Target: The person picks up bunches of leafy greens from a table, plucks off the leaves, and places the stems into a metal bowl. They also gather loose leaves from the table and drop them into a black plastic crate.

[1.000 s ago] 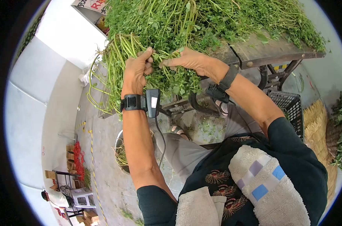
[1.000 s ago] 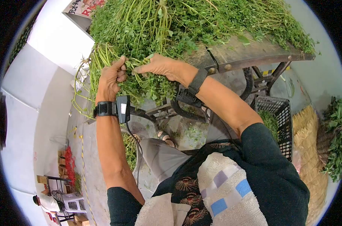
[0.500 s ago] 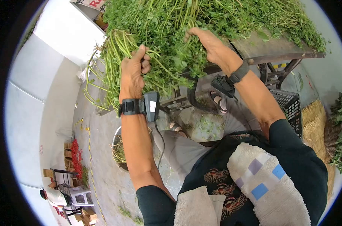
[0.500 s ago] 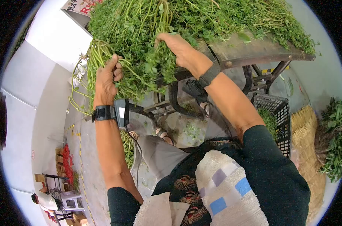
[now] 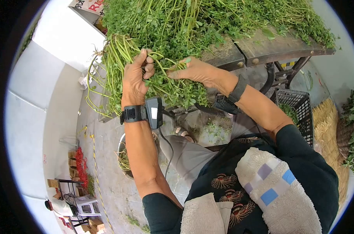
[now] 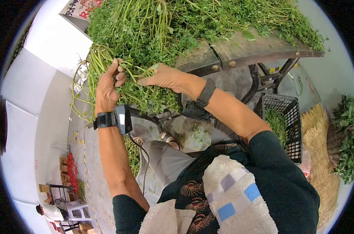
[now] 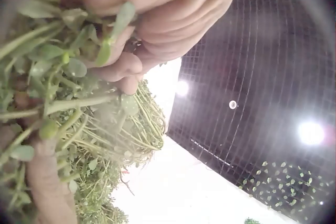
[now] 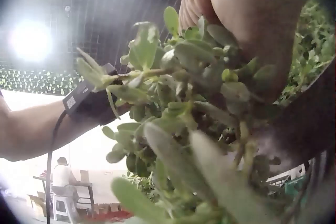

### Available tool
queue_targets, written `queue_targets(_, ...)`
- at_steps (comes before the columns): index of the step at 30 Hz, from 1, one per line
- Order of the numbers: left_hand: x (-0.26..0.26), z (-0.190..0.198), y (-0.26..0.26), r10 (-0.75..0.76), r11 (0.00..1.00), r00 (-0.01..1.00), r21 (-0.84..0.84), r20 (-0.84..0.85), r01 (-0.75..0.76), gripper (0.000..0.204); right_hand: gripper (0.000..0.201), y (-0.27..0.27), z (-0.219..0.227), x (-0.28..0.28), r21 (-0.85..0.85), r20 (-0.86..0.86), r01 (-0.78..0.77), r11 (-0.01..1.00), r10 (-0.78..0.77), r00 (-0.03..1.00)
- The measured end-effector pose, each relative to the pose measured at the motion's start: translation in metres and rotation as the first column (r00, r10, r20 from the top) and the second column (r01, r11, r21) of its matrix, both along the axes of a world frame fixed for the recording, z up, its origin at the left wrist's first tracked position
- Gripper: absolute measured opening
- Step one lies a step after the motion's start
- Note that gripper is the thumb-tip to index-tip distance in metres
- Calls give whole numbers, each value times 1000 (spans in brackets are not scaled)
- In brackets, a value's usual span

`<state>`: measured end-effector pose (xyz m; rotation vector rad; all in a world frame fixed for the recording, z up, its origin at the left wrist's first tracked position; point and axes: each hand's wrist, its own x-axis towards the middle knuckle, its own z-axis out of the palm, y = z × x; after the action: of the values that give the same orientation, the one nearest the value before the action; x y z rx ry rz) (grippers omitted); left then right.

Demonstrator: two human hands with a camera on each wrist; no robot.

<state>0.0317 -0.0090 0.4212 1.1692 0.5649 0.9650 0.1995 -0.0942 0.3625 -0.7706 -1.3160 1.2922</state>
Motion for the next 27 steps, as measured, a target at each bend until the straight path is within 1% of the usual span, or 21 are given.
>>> queue_targets(2,0,-1,1,-4,1000,1000,-9,4,4,27,36,-3,2,-3,-52,22,24,998,-23,1000)
queue_targets(3,0,-1,-1,6,1000,1000,-5,7,-6,27,35,0,1,-7,-24,6,34,999,-34,999)
queue_targets(7,1,-3,-6,33,999,999,15,3,-33,26,30,4,-6,-10,-4,21,43,999,-43,999)
queue_targets(9,-1,-5,-7,34,999,999,3,16,-34,25,22,11,-11,-9,-2,134,170,986,-168,977)
queue_targets(10,-2,-6,-7,37,999,999,-6,31,-37,24,22,16,-10,-5,-2,135,169,986,-167,977)
queue_targets(11,-4,-8,-8,37,999,999,-6,31,-37,24,20,21,-9,-1,-52,95,280,958,-275,957)
queue_targets(12,-3,-9,-13,51,999,998,12,-38,-51,23,17,24,-8,1,-107,62,386,916,-381,922)
queue_targets(13,-3,-9,-15,65,998,992,32,-106,-62,22,16,12,8,5,-300,-177,292,908,-353,919)
queue_targets(14,-4,-9,-15,65,998,992,33,-106,-62,22,16,9,15,9,-299,-177,292,909,-353,919)
queue_targets(15,-5,-10,-15,51,998,996,33,-75,-49,22,16,7,19,15,-332,-368,270,904,-387,845)
queue_targets(16,-7,-12,-15,39,999,998,33,-41,-38,22,16,4,23,22,-360,-538,240,901,-411,736)
queue_targets(18,-15,-11,-12,36,998,999,50,-33,-34,26,15,-6,29,43,-340,-527,289,895,-436,730)
queue_targets(19,-15,-10,-13,45,998,999,46,-29,-44,29,18,-4,27,52,-305,-536,258,917,-389,749)
queue_targets(20,-15,-9,-14,51,998,998,44,-27,-50,32,18,-4,21,57,-305,-534,255,918,-386,752)
queue_targets(21,-15,-6,-15,70,995,994,71,-87,-64,41,21,-4,20,59,-285,-445,248,926,-357,821)
queue_targets(22,-14,-5,-16,71,995,994,76,-83,-65,41,24,-4,19,61,-263,-349,241,934,-325,879)
queue_targets(23,-15,-4,-17,-6,999,999,51,-37,8,45,31,-4,14,61,-230,-305,143,963,-211,929)
queue_targets(24,-16,-5,-16,-80,996,997,28,9,80,49,31,-7,18,55,-223,-302,141,965,-206,931)
queue_targets(25,-19,-3,-13,-147,989,989,20,-5,147,52,34,-9,20,47,-218,-75,296,930,-318,945)
queue_targets(26,-21,-4,-13,-139,990,990,24,-5,139,52,37,-13,21,38,-177,150,440,880,-418,896)
queue_targets(27,-22,-3,-15,-164,986,986,15,-5,164,52,42,-24,31,25,-189,181,429,883,-398,899)
